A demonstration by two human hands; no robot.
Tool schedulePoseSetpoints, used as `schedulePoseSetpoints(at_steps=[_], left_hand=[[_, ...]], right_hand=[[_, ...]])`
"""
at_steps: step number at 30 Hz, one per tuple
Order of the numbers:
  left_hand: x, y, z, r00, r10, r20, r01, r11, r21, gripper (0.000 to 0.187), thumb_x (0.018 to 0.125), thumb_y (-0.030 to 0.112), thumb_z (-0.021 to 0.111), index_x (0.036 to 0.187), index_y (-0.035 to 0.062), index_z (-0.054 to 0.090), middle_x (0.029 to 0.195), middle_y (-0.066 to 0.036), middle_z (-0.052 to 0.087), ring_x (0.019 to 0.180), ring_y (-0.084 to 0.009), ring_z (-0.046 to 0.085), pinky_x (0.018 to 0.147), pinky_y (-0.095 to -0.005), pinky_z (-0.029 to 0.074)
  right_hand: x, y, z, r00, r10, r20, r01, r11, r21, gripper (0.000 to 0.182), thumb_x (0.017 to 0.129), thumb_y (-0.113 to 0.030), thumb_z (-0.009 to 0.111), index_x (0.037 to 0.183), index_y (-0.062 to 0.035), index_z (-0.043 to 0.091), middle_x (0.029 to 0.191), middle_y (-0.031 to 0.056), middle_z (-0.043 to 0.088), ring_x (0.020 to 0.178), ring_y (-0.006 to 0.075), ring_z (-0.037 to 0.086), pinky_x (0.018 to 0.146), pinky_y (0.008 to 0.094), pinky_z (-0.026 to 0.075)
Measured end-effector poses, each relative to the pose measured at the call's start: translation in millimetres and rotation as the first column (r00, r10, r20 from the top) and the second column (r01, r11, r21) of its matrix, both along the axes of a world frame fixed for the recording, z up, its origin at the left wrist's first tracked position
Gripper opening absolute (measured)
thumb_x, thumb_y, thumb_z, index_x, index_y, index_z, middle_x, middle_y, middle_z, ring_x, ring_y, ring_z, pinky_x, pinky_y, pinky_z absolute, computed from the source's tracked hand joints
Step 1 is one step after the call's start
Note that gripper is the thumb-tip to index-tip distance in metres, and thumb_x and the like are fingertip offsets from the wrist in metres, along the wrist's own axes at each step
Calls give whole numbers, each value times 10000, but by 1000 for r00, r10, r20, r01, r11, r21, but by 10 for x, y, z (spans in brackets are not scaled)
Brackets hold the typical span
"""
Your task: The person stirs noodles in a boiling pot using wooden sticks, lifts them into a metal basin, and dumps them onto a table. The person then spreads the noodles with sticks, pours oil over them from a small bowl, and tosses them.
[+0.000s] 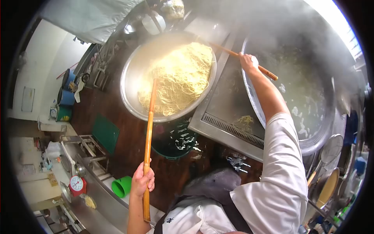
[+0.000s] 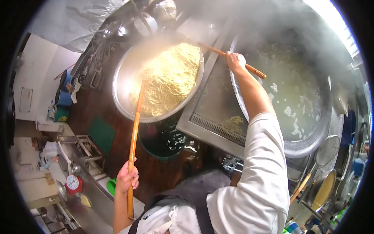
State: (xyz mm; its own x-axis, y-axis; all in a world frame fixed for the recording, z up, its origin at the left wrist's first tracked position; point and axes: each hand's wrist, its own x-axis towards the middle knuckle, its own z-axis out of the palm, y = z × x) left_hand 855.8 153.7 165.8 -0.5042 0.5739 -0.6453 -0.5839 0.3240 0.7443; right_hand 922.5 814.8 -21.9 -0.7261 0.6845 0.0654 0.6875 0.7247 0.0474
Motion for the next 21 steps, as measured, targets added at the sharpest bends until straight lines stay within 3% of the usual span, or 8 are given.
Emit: schedulePoseSetpoints(at_steps=[4, 7, 12, 15, 19, 21], left_hand=[[-28, 87, 53, 999, 49, -5, -49, 999, -3, 569, 973, 138, 629, 1455, 30, 346, 735, -17, 465, 445, -77, 422, 382, -246, 395], [-9, 133, 108, 996, 76, -46, -74, 996, 45, 574, 979, 156, 626, 1462, 31, 342, 739, -14, 464, 447, -74, 422, 379, -243, 394], [-157, 185, 231, 986, 50, -159, -29, 991, 132, 597, 984, 186, 626, 1477, 37, 325, 747, -11, 463, 457, -65, 429, 376, -229, 397], [-233, 116, 419, 977, 7, -215, 26, 988, 151, 623, 981, 190, 632, 1489, 38, 304, 757, -9, 464, 461, -62, 432, 379, -228, 399], [-221, -100, 412, 950, -50, -307, 87, 990, 108, 604, 982, 168, 621, 1489, 69, 309, 786, -9, 477, 471, -61, 441, 390, -221, 402], [-298, -321, 81, 986, -82, -144, 90, 995, 49, 588, 982, 157, 613, 1485, 90, 318, 760, -6, 472, 460, -62, 437, 382, -225, 398]], right_hand=[[145, -133, 285, 978, -53, -201, 27, 991, -131, 151, 946, -119, 492, 1068, -89, 574, 876, 189, 712, 867, 375, 706, 737, 472, 555], [529, -524, 713, 958, 37, -284, -69, 992, -105, 122, 939, -117, 495, 1052, -111, 538, 857, 178, 696, 838, 400, 685, 708, 493, 535], [1232, -1264, 1393, 976, 4, -218, -33, 991, -129, 92, 912, -102, 532, 1003, -105, 523, 781, 159, 663, 771, 402, 665, 672, 525, 508], [1646, -1969, 1443, 940, 9, -342, -50, 993, -111, 85, 886, -71, 567, 957, -101, 531, 748, 181, 645, 715, 430, 643, 613, 552, 481], [2377, -3097, 532, 921, -133, -367, -5, 936, -351, 110, 864, -87, 598, 942, -80, 521, 733, 202, 651, 686, 452, 638, 586, 557, 489], [2736, -3806, 30, 932, -258, -256, 117, 880, -461, 136, 849, -92, 596, 960, -90, 517, 756, 217, 656, 720, 459, 642, 613, 566, 490]])
